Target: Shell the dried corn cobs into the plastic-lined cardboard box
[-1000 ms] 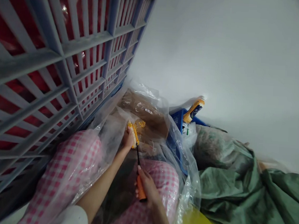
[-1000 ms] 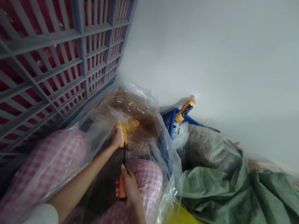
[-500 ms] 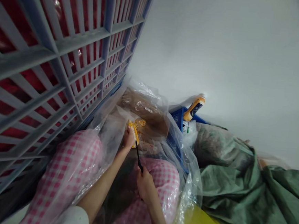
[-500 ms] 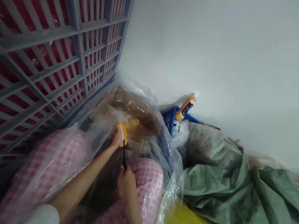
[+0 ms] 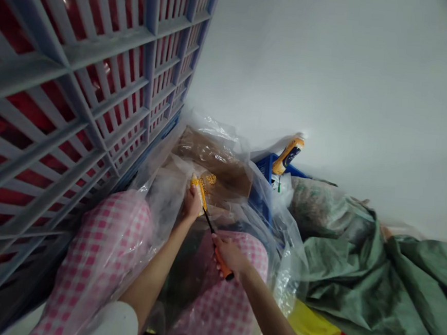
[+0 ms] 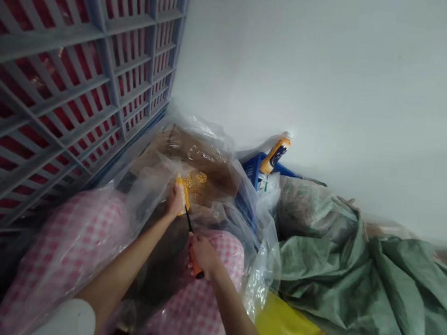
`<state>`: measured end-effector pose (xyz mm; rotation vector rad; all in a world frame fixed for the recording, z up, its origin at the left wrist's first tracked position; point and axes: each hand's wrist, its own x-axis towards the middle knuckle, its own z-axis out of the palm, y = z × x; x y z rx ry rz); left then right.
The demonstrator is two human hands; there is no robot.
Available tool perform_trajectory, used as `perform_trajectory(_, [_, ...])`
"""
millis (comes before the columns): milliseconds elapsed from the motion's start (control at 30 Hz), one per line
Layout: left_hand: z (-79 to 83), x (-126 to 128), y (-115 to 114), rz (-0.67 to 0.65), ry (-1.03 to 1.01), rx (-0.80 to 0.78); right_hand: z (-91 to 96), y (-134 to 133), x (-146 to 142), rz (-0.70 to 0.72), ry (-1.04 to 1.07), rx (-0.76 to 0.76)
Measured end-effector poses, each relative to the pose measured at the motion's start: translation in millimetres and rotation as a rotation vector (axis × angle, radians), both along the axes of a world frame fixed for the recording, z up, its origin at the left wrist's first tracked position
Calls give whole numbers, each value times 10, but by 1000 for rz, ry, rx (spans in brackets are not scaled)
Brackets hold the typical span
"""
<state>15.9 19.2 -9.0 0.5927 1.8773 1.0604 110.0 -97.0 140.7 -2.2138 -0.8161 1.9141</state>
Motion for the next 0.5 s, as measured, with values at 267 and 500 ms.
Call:
perform_trajectory(267, [-18,9,25,24,-12,4,141,114,-131,-219,179,-154])
perform_trajectory(500, [-3,-2,15,21,-9,-9,96,181,-92,-99,31,-81])
